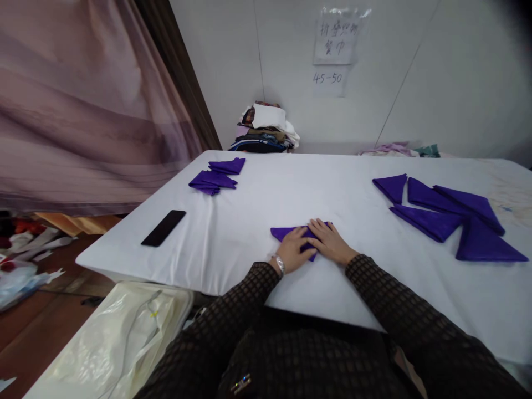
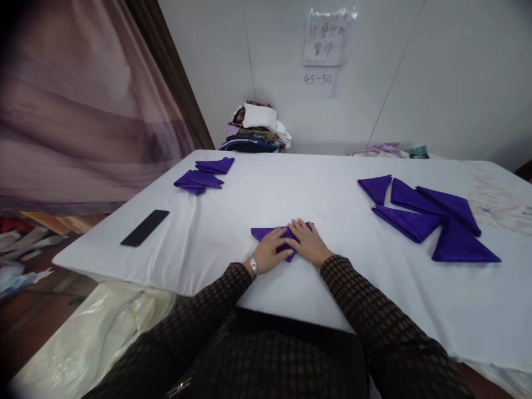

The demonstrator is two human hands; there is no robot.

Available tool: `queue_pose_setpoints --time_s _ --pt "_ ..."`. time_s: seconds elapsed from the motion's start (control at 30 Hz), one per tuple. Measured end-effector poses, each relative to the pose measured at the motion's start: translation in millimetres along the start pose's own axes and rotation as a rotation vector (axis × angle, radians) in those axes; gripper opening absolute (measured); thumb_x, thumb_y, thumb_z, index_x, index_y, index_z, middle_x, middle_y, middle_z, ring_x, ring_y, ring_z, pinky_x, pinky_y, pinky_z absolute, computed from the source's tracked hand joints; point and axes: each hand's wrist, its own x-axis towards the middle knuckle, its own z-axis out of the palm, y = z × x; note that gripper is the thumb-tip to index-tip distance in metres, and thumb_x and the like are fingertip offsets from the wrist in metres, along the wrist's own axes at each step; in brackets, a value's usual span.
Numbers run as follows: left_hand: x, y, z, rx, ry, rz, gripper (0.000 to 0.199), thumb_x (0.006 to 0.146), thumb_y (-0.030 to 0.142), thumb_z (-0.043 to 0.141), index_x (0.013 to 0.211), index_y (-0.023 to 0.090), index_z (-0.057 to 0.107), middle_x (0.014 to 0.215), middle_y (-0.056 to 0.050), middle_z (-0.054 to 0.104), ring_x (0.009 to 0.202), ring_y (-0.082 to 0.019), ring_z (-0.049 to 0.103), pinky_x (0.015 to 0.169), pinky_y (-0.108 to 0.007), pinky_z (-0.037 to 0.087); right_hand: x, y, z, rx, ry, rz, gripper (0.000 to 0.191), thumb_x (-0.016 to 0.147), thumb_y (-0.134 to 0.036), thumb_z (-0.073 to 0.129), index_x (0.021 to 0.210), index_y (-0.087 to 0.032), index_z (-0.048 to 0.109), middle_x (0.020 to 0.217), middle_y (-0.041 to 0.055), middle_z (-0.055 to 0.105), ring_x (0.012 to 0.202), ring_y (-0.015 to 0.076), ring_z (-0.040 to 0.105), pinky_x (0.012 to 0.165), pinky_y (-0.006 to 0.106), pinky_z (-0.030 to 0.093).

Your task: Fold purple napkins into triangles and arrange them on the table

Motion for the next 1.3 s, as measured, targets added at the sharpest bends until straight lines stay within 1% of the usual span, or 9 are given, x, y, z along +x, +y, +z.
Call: queue_pose_setpoints --time_s 0.07,0.13,0.2,0.3,0.6,0.87,1.0,1.17,1.3 --pt "-2.0 -28.2 -14.5 0.002 0.092 -0.123 0.04 0.087 0.034 0.046 0.12 0.013 0.055 0.134 -0.012 0.049 0.127 -0.024 0.039 0.108 -0.041 0.029 -0.4 1.6 1.0 -0.022 0.02 -0.012 0.063 0.092 -0.055 0.026 0.141 -0.017 0.032 0.147 0.0114 0.029 0.137 0.0261 0.018 0.108 0.049 0.013" --pt "-4.8 -57.4 -26.4 -0.101 0.181 -0.319 0.041 0.08 0.028 0.055 0.119 0.016 0.055 0.122 -0.01 0.059 0.113 -0.022 0.052 0.1 -0.039 0.039 -1.0 0.7 0.1 -0.047 0.029 -0.016 0.065 0.091 -0.058 0.027 0.141 -0.018 0.032 0.147 0.0115 0.029 0.137 0.0268 0.019 0.108 0.049 0.014" --pt "-7.6 -79.4 -33.8 -0.306 0.145 -0.438 0.046 0.075 0.023 0.059 0.121 0.018 0.054 0.105 -0.006 0.066 0.092 -0.017 0.06 0.087 -0.033 0.048 -1.7 -2.0 -2.7 -0.072 0.037 -0.021 0.066 0.09 -0.06 0.027 0.141 -0.018 0.033 0.147 0.0117 0.028 0.137 0.0276 0.019 0.108 0.05 0.015" --pt "-8.7 -92.3 -37.3 -0.513 0.07 -0.483 0.049 0.071 0.019 0.06 0.12 0.017 0.055 0.09 -0.001 0.067 0.071 -0.011 0.058 0.072 -0.026 0.049 -3.1 -8.1 -9.7 -0.112 0.075 -0.059 0.067 0.089 -0.061 0.028 0.139 -0.017 0.038 0.148 0.0125 0.026 0.137 0.0293 0.016 0.108 0.052 0.014" --pt "-2.9 -79.0 -43.7 -0.565 -0.025 -0.527 0.041 0.06 0.006 0.062 0.099 0.017 0.067 0.083 0.0 0.065 0.066 -0.011 0.056 0.069 -0.025 0.047 -20.8 -30.3 -20.6 -0.076 0.03 -0.275 0.07 0.086 -0.061 0.037 0.138 -0.013 0.038 0.145 0.0148 0.032 0.136 0.0294 0.021 0.11 0.051 0.014" --pt "-4.3 -63.2 -54.5 -0.726 -0.107 -0.618 0.02 0.071 0.014 0.06 0.089 0.012 0.067 0.045 0.005 0.054 0.041 -0.006 0.046 0.046 -0.018 0.037 -36.6 -31.0 -9.9 -0.062 0.008 -0.351 0.053 0.089 -0.045 0.046 0.134 -0.018 0.044 0.143 0.0125 0.037 0.135 0.0275 0.026 0.109 0.051 0.019" --pt "-6.2 -58.5 -53.4 -0.77 -0.076 -0.646 0.017 0.074 0.013 0.057 0.088 0.012 0.065 0.047 0.005 0.056 0.038 -0.004 0.042 0.04 -0.016 0.03 -37.7 -28.1 -9.1 -0.1 0.051 -0.322 0.042 0.091 -0.033 0.044 0.129 -0.018 0.05 0.139 0.0119 0.042 0.132 0.0271 0.031 0.108 0.051 0.022" --pt "-25.4 -55.4 -51.4 -0.903 -0.112 -0.661 0.012 0.072 0.013 0.06 0.083 0.013 0.064 0.047 0.005 0.056 0.038 -0.005 0.049 0.037 -0.015 0.028 -44.4 -25.7 -5.3 -0.088 0.056 -0.337 0.039 0.092 -0.029 0.041 0.128 -0.018 0.051 0.137 0.0104 0.045 0.13 0.0251 0.035 0.107 0.049 0.027" --pt "-38.8 -53.0 -44.8 -1.018 -0.048 -0.698 0.015 0.071 0.012 0.059 0.086 0.014 0.061 0.068 0.0 0.066 0.051 -0.009 0.061 0.035 -0.014 0.031 -48.7 -28.3 -5.8 -0.072 0.038 -0.333 0.04 0.093 -0.032 0.04 0.129 -0.018 0.05 0.138 0.0105 0.044 0.131 0.0254 0.035 0.106 0.049 0.028"
